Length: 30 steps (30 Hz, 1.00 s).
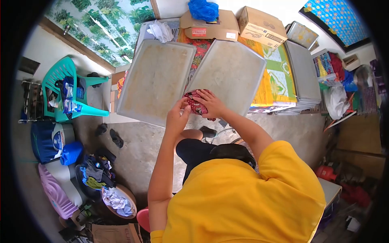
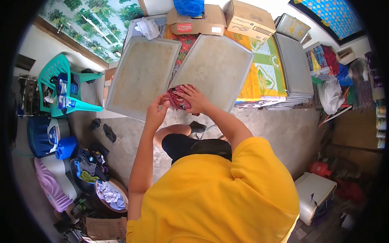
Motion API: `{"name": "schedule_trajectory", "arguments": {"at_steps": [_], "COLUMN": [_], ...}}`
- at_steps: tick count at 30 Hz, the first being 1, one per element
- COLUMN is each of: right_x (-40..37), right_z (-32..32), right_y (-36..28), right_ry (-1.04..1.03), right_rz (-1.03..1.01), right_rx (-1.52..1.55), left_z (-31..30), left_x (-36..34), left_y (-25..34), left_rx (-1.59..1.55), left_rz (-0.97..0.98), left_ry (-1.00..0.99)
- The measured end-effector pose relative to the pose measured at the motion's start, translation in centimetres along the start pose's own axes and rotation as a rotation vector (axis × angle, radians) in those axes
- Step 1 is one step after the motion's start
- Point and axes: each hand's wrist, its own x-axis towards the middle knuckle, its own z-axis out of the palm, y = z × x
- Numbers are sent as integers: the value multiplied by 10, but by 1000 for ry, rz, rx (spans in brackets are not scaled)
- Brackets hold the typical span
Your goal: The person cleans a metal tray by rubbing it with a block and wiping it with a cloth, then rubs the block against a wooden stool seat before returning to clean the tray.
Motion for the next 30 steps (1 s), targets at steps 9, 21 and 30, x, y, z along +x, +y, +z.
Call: {"name": "schedule_trajectory", "arguments": {"at_steps": [9,21,30], "right_x": [0,11,-40], "right_z": [17,19,-73], "right_y": [-11,-33,45], "right_ry": [35,41,485], "right_rz": [137,42,586], "right_rx": [-15,311,634], "left_z": [10,83,67], "left_x": [35,160,163], "left_y": [-11,-57,-48], "left_rx": [-7,825,742], "left_rz": [-11,59,34], "left_ry": [-137,-626,-603]}}
